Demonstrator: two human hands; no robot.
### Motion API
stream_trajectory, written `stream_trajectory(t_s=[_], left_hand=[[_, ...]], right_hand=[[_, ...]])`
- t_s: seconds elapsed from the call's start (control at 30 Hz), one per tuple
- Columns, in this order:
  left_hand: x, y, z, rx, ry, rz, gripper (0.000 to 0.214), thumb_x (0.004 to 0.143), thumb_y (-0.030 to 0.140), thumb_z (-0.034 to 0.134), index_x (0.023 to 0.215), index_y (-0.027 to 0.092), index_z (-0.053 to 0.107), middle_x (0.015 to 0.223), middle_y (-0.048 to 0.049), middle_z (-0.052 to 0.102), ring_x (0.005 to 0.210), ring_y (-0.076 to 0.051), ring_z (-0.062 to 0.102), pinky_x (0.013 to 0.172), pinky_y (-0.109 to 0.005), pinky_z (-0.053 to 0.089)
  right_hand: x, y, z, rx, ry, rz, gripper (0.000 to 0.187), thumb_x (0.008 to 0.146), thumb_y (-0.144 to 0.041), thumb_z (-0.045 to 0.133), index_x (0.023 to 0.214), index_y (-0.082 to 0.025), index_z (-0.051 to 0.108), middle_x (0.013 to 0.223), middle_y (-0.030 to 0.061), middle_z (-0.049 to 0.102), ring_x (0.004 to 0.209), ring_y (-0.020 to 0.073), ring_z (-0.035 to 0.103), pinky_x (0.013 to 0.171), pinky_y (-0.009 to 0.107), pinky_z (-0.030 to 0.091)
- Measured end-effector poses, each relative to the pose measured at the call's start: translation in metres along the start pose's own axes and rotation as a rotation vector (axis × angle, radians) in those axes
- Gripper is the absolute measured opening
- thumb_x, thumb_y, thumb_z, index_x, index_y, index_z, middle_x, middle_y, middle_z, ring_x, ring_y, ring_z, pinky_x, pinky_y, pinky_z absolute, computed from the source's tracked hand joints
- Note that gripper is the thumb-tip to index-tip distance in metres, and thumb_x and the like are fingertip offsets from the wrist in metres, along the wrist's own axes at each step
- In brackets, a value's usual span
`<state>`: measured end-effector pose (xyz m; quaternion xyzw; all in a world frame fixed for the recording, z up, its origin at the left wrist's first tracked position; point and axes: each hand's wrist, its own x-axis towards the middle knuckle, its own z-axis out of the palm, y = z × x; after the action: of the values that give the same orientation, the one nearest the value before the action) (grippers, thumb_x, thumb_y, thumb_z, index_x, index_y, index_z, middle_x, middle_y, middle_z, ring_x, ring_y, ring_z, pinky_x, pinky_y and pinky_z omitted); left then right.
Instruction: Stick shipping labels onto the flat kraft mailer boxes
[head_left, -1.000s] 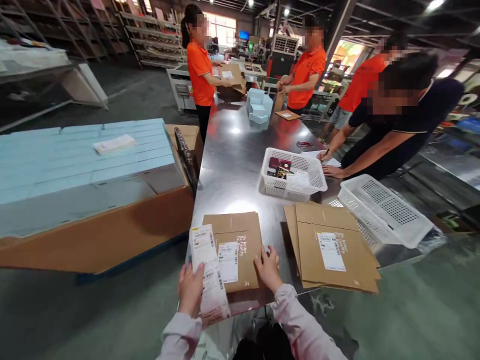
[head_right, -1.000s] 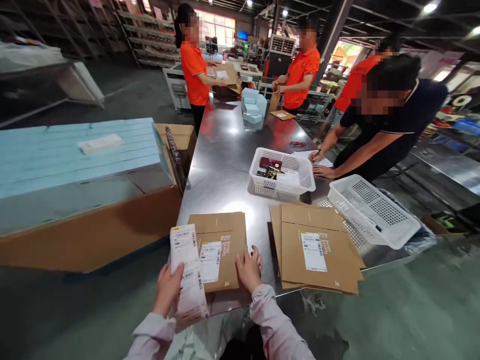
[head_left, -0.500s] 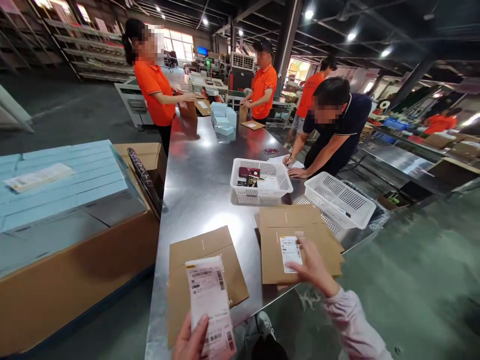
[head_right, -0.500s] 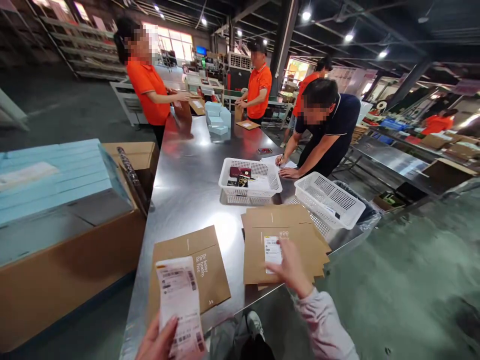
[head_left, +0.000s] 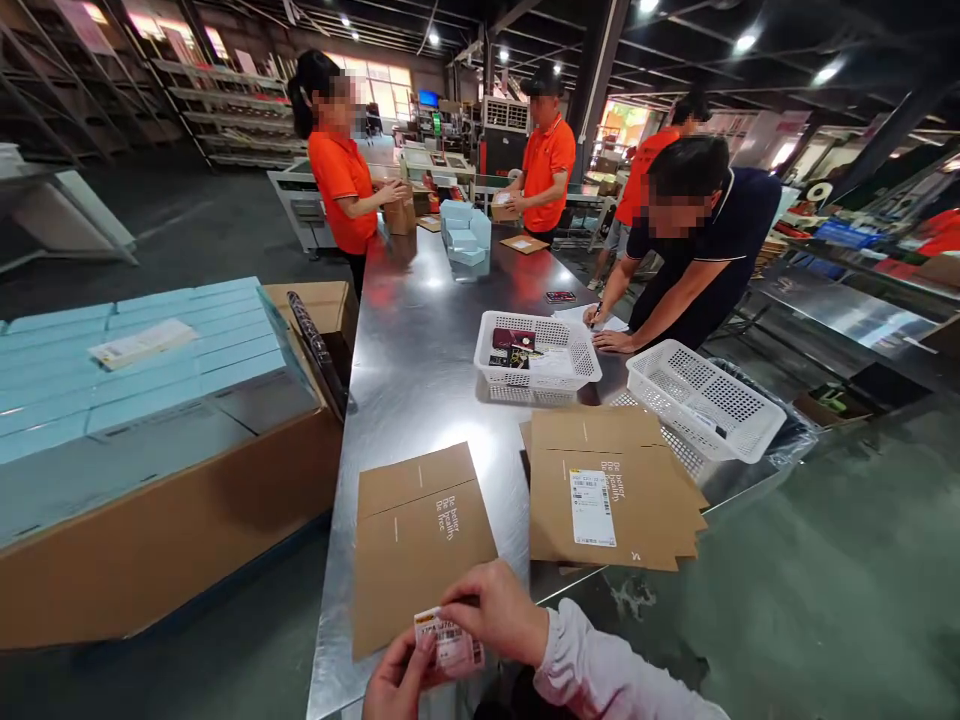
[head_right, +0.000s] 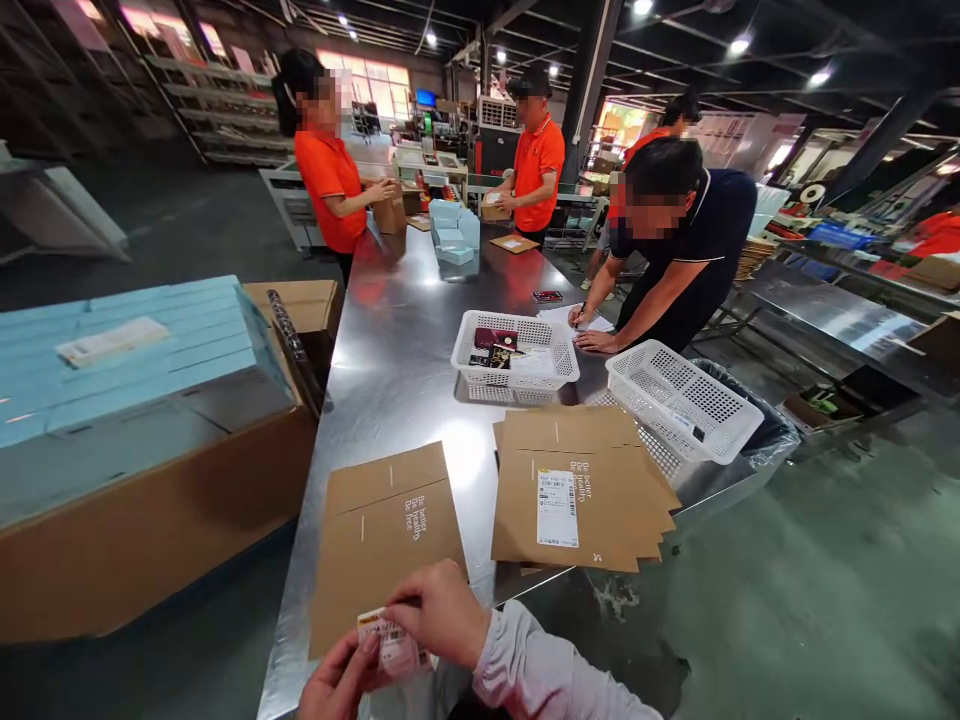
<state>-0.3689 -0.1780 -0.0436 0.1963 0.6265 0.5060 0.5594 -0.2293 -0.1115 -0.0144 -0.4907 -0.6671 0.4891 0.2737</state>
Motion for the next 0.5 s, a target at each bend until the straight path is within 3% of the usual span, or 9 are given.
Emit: stream_trajectory(t_s=[0.17,0.27,0.37,0.5], left_hand=[[-0.002,-0.021,0.003,0.092,0.181,0.104,0.059,0.049,0.074,0.074,0.052,0.018,0.055,0.052,-0.0016,0.058,0.056,-0.019,0.055,0.055,-0.027,0.049],[0.003,-0.034,-0.003,0.05,0.192,0.126,0.059,0.052,0.073,0.073,0.053,0.018,0.053,0.053,-0.0004,0.055,0.056,-0.016,0.052,0.056,-0.026,0.046],[0.009,-0.047,-0.009,-0.006,0.148,0.109,0.054,0.057,0.068,0.074,0.061,0.016,0.058,0.06,-0.0015,0.06,0.06,-0.016,0.053,0.059,-0.026,0.047],[0.019,-0.055,-0.013,-0.054,0.266,0.106,0.055,0.056,0.063,0.077,0.052,0.017,0.048,0.049,0.0041,0.045,0.049,-0.01,0.041,0.048,-0.022,0.037]], right_hand=[[0.008,0.023,0.011,0.005,-0.075,0.164,0.012,0.07,-0.027,0.075,0.076,-0.017,0.077,0.068,0.0017,0.071,0.062,0.0134,0.061,0.055,0.021,0.039],[0.015,0.037,0.018,-0.005,-0.179,0.24,0.018,0.07,-0.027,0.075,0.084,-0.015,0.076,0.069,0.0019,0.071,0.062,0.0127,0.06,0.055,0.02,0.038],[0.023,0.041,0.024,-0.129,-0.251,0.208,0.013,0.074,-0.025,0.072,0.082,-0.017,0.077,0.071,0.0019,0.072,0.064,0.0128,0.06,0.057,0.021,0.037],[0.022,0.039,0.037,-0.273,-0.149,0.078,0.008,0.076,-0.023,0.072,0.08,-0.02,0.078,0.075,0.0029,0.071,0.07,0.0146,0.061,0.064,0.024,0.04]])
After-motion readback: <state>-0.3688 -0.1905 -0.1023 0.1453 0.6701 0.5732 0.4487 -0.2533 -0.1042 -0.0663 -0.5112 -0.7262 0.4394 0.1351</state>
